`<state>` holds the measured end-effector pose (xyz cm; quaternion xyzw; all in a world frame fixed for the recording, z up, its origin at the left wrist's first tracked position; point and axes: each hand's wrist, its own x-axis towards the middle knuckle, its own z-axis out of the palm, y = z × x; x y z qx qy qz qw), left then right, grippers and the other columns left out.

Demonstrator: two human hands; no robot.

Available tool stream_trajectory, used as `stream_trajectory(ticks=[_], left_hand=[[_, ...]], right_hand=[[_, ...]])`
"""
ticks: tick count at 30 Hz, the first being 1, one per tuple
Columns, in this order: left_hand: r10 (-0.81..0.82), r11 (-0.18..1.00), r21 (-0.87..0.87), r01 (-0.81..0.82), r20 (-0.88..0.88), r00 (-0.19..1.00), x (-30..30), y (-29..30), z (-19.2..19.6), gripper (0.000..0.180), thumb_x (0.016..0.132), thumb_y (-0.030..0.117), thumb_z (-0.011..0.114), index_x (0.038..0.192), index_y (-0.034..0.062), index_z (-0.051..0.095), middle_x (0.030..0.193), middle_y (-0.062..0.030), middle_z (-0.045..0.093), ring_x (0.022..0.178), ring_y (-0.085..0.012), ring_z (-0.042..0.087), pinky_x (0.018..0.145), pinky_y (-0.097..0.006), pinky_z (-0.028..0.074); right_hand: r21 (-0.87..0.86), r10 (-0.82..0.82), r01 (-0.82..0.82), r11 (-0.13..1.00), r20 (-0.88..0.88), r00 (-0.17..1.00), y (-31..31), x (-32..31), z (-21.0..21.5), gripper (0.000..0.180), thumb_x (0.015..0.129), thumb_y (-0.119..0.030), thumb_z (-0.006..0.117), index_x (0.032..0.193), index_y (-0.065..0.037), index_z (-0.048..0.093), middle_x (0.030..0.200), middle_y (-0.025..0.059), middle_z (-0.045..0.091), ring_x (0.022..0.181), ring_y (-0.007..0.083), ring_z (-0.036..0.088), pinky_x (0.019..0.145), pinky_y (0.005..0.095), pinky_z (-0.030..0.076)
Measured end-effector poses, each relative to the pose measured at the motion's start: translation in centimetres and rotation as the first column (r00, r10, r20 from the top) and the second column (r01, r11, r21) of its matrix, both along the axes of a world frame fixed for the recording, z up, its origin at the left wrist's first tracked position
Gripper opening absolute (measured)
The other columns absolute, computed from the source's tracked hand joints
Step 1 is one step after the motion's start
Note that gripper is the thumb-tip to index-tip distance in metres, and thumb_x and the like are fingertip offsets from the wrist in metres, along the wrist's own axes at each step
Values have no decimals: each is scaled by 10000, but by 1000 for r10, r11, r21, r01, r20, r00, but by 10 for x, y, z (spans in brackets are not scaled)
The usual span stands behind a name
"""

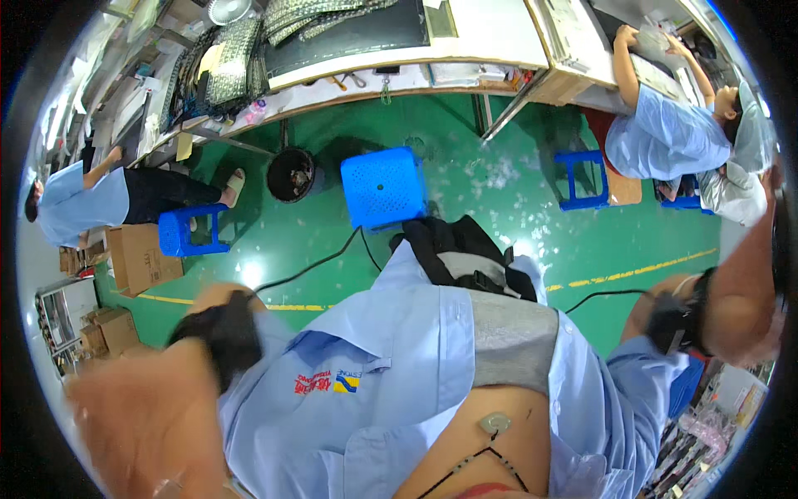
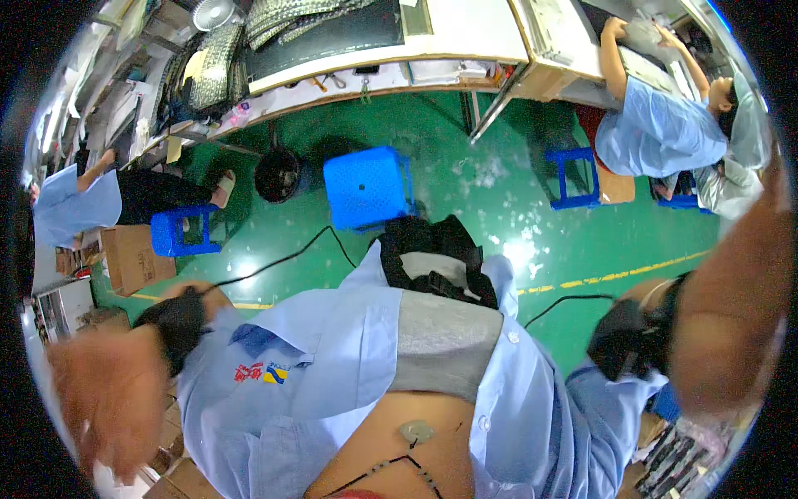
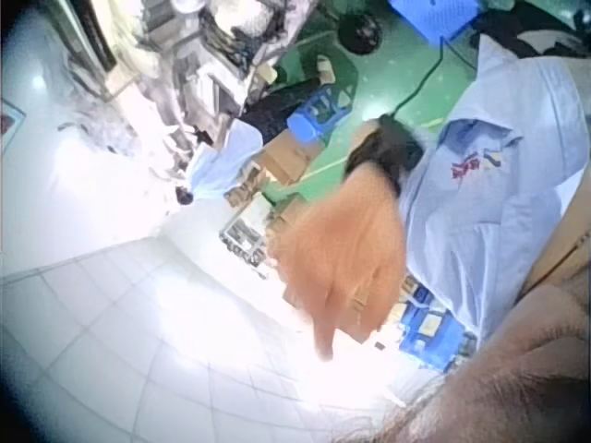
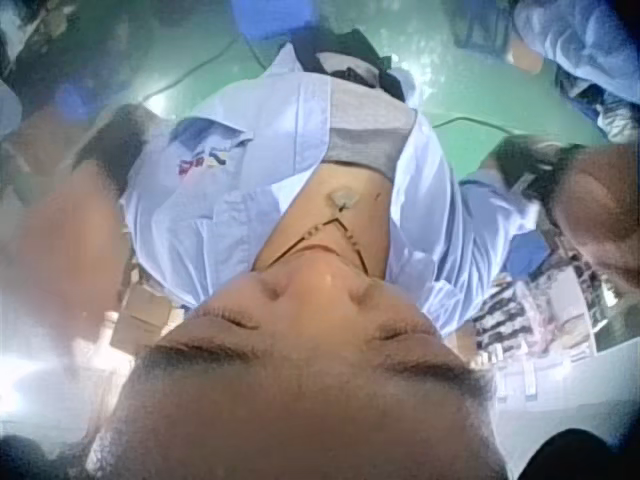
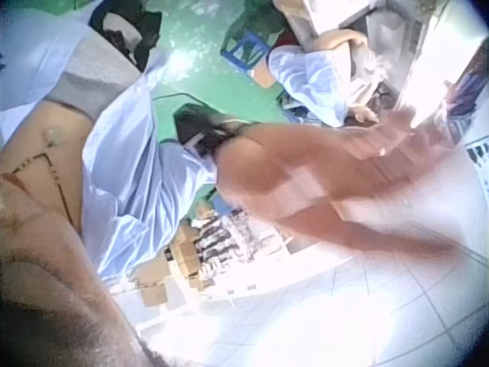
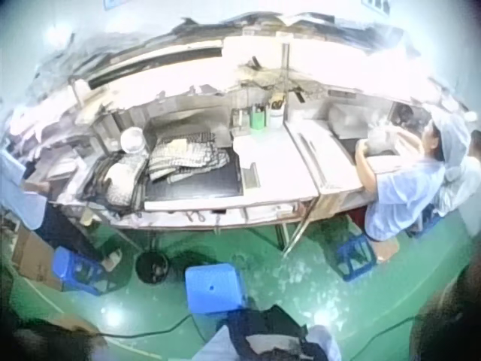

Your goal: Organizing and assembling keyboard components at a factory workbench.

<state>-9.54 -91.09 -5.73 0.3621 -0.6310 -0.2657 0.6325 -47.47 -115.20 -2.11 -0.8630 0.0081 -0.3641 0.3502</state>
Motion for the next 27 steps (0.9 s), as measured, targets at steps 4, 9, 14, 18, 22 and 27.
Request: stream_trajectory(ticks=[4,9,14,18,22,27], left_hand=[[-384,923,190,335,528,757,-31,-73,-20,518,791,442,627,1100,32,566,939,-51,622,898,-275,569,763,-436,397],[-615,784,491,380,532,582,-80,-88,9,429,755,363,662,980,10,566,773,-28,559,793,-190,510,802,-375,341],[-688,724,495,480,563,459,-99,-111,-4,237,791,269,589,841,41,547,721,-23,502,745,-176,488,792,-364,336],[-684,726,388,569,496,534,-102,-116,-10,112,820,175,518,800,65,518,719,-18,480,749,-171,483,798,-384,337],[-761,649,221,728,210,614,-78,-125,-16,121,828,205,520,835,85,538,727,-21,484,754,-203,488,854,-402,331],[90,652,754,-83,32,995,-12,-131,-148,208,916,174,546,1045,12,561,933,-63,590,872,-136,551,789,-276,446]], right_hand=[[42,327,-327,944,-233,916,15,84,-32,284,805,-295,659,908,-34,612,740,54,602,647,208,588,670,305,485],[100,350,-445,890,-776,525,18,52,-8,270,839,-314,588,790,-57,523,659,29,525,619,196,553,589,299,411],[406,716,-624,667,-581,387,2,45,-30,205,889,-264,545,819,-72,530,625,23,465,592,199,515,592,316,380],[585,940,-748,314,-78,334,-18,56,-27,189,890,-205,473,911,-26,531,801,96,510,734,238,546,662,327,407],[540,986,-836,94,64,152,-38,71,-31,211,926,-166,488,1007,14,563,798,75,521,714,226,524,681,323,418],[587,510,-198,785,-431,744,-112,87,-125,284,929,-157,467,1137,28,522,1045,139,588,943,303,575,797,366,462]])
